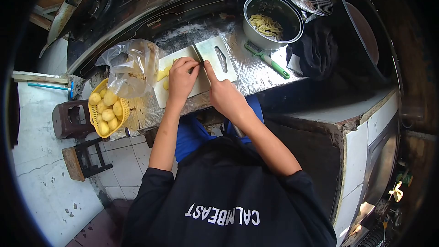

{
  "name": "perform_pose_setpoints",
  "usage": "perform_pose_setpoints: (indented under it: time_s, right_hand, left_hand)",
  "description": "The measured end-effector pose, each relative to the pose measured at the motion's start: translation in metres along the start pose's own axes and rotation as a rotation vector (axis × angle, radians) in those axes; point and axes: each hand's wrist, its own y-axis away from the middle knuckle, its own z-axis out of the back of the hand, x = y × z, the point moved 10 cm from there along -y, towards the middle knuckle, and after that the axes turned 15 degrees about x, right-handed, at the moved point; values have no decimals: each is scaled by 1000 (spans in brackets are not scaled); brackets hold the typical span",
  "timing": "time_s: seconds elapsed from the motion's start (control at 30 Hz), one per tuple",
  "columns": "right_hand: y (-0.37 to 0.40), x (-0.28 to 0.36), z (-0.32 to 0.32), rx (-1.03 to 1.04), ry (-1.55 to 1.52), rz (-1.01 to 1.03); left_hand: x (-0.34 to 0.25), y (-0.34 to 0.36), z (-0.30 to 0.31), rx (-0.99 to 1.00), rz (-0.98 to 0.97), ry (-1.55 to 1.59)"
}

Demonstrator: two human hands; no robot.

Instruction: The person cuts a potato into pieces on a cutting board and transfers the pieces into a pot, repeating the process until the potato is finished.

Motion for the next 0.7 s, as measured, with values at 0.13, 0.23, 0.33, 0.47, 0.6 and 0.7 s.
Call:
perform_pose_setpoints:
  time_s: [0.13,0.23,0.33,0.47,0.6,0.7]
  right_hand:
    - [0,2,1,0,-20,16]
    - [-1,5,1,22,-2,-5]
    - [-3,1,0,32,4,-31]
    - [-5,-2,-4,21,-12,0]
    - [-4,-7,-5,-11,-7,13]
    - [10,-2,12,-59,-33,30]
  left_hand:
    - [0,0,1,-3,9,15]
    - [1,0,1,6,12,-10]
    - [0,0,-1,3,7,-2]
    - [1,0,1,-14,0,1]
    - [-1,0,0,-2,-3,-14]
    - [1,-1,-3,13,2,-25]
